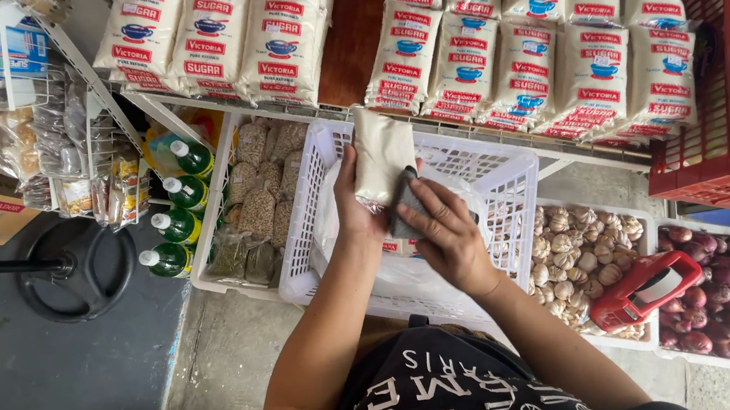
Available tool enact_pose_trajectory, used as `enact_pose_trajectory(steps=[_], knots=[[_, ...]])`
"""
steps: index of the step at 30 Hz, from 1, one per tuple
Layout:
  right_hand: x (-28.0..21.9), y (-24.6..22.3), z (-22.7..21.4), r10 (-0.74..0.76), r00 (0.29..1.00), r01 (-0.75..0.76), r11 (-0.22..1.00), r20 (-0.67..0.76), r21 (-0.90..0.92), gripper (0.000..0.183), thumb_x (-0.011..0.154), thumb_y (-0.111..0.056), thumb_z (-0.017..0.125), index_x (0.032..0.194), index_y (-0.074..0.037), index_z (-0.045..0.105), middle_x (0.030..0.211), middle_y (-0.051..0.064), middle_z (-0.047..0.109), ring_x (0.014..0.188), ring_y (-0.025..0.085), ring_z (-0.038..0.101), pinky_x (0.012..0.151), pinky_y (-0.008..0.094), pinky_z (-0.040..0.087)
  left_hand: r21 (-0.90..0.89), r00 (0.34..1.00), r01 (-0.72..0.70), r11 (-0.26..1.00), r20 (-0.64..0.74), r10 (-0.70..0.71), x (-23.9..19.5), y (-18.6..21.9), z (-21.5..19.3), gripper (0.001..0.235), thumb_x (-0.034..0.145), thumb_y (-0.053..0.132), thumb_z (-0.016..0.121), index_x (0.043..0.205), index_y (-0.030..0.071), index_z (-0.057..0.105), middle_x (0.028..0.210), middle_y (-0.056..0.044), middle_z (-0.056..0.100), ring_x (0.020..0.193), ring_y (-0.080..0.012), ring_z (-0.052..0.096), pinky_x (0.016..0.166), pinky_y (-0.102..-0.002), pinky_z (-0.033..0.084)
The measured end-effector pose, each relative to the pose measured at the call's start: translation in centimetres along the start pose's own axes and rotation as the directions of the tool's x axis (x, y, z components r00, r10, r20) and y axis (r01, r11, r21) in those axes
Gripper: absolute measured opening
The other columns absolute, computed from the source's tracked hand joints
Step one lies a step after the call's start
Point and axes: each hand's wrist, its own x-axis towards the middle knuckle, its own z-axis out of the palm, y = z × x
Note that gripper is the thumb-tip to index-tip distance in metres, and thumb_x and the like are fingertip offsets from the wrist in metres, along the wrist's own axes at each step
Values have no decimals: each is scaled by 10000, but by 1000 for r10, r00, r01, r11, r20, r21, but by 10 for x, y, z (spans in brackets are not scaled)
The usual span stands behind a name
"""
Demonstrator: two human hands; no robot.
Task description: The person repeatedly picks up packets of sugar from a shelf, wipes them with a dark cloth, and places them back on the shelf. The person handles the packets one by one, using the cloth to clean the surface before restacking them in rows.
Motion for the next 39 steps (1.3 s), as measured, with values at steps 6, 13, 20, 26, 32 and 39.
enact_pose_trajectory(steps=[6,13,20,26,32,39], knots=[[-35,45,18,133,984,-136,991,123,17,660,739,25,712,1383,-104,647,1536,174,534,1326,411,572,1090,485,503,-196,997,-72,978,-53,62,-14,7,-4,674,1051,537,428,1541,75,431,1493,-172,557,1359,-392,566,1168,-673,412],[-58,86,56,318,918,-310,948,235,-72,757,793,-83,730,1504,-108,474,1594,259,364,1421,480,375,1110,550,381,-168,999,-53,984,-18,51,-24,-3,-13,694,1000,627,418,1510,157,454,1503,-143,507,1364,-396,508,1091,-736,371],[3,59,-3,7,997,-4,999,81,-43,722,957,-301,684,1577,-97,374,1664,259,273,1572,456,226,1257,596,242,-243,999,44,969,7,-44,-32,-12,-21,623,1070,651,404,1473,192,528,1509,-116,529,1401,-341,487,1172,-561,391],[43,47,-28,-324,905,370,919,276,-133,682,896,-428,700,1477,-132,500,1580,186,440,1491,404,384,1242,572,299,-313,974,226,922,100,-205,-43,-23,-10,622,1070,652,386,1443,186,561,1492,-113,532,1381,-337,501,1145,-573,403],[43,46,-39,-196,935,161,977,295,140,623,959,-437,657,1462,-98,516,1430,182,628,1321,337,624,1127,470,518,-16,888,443,896,150,-436,-41,-20,-9,866,1001,769,306,1424,52,541,1366,-164,636,1295,-354,597,1039,-543,488],[3,113,-15,641,564,-713,60,521,698,569,1051,-437,541,1369,35,534,1207,227,701,1085,312,719,934,458,609,787,907,406,464,-284,-311,-23,-2,-89,985,1030,810,510,1508,-41,641,968,-260,681,741,-330,567,613,-417,506]])
